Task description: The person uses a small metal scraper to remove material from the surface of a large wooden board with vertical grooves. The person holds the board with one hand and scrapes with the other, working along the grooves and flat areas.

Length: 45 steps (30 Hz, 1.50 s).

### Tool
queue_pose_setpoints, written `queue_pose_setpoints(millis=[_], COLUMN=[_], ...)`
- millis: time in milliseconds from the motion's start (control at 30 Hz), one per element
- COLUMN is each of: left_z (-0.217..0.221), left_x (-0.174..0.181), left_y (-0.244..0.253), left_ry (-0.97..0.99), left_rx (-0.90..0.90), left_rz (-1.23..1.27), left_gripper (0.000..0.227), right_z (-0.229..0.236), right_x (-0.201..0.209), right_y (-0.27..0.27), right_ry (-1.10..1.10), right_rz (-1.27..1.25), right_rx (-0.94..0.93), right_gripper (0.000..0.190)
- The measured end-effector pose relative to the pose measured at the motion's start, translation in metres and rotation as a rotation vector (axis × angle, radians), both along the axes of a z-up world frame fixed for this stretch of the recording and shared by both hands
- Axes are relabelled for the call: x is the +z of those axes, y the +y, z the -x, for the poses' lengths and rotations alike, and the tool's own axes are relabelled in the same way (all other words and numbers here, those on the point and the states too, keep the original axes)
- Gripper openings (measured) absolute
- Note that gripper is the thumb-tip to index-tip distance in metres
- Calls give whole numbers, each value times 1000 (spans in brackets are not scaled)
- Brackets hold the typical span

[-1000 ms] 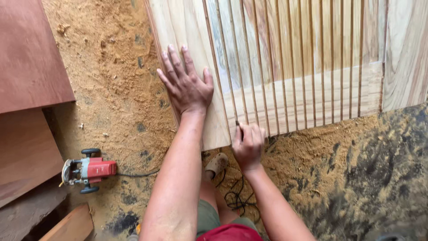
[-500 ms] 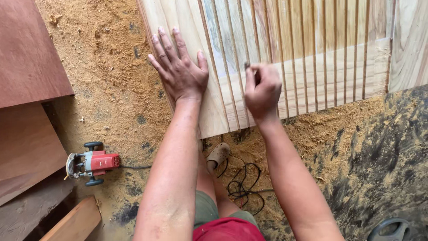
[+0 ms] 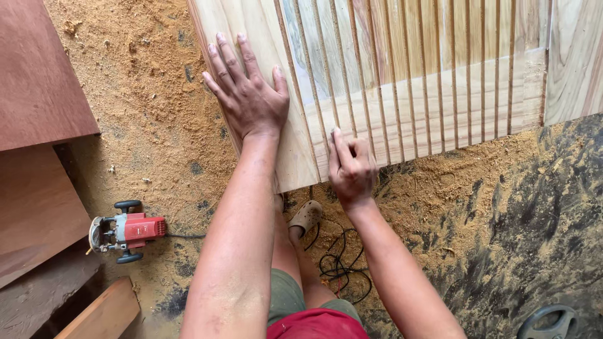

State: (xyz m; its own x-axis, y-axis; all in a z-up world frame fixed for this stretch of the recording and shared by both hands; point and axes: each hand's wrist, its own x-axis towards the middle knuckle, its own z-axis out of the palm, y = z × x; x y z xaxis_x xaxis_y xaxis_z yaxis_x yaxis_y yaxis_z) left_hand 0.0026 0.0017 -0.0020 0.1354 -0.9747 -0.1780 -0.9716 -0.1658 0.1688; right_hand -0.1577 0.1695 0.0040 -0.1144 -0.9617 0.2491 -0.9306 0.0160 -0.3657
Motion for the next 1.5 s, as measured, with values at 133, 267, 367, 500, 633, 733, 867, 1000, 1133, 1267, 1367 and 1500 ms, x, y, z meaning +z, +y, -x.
queue_pose_setpoints(millis=[133, 267, 367, 500, 633, 733, 867, 1000, 1133, 1267, 1367, 1500], left_z=[0, 1, 0, 3, 2, 3, 4, 3, 3, 2, 5, 2], left_x=[6, 6, 5, 7, 4, 1, 3, 2, -1, 2, 3, 1], left_y=[0, -3, 2, -4, -1, 0, -6, 5, 2, 2, -2, 3], left_ry=[0, -4, 3, -9, -9, -6, 10, 2, 0, -10, -11, -33], left_rx=[-6, -9, -4, -1, 8, 17, 8, 16, 6, 11, 12, 3], left_rz=[-16, -18, -14, -10, 34, -21, 49, 24, 25, 27, 30, 20], left_gripper=[76, 78, 78, 77, 77, 77, 76, 77, 78, 77, 77, 77], right_z=[-8, -7, -4, -1, -2, 4, 3, 2, 5, 3, -3, -15], right_x=[8, -1, -4, -7, -13, -10, 3, 6, -12, -11, -4, -10], right_y=[9, -4, 4, 9, 11, 2, -11, -13, -10, 18, 18, -19], right_ry=[44, 75, 104, 55, 59, -5, -195, -299, -55, 1, -29, 23], right_rz=[24, 6, 104, 82, 62, 63, 126, -93, 111, 39, 18, 75], right_rx=[-8, -26, 36, 13, 39, 56, -52, -167, -56, 53, -11, -75], right_gripper=[18, 20, 19, 17, 14, 14, 17, 30, 21, 27, 24, 19])
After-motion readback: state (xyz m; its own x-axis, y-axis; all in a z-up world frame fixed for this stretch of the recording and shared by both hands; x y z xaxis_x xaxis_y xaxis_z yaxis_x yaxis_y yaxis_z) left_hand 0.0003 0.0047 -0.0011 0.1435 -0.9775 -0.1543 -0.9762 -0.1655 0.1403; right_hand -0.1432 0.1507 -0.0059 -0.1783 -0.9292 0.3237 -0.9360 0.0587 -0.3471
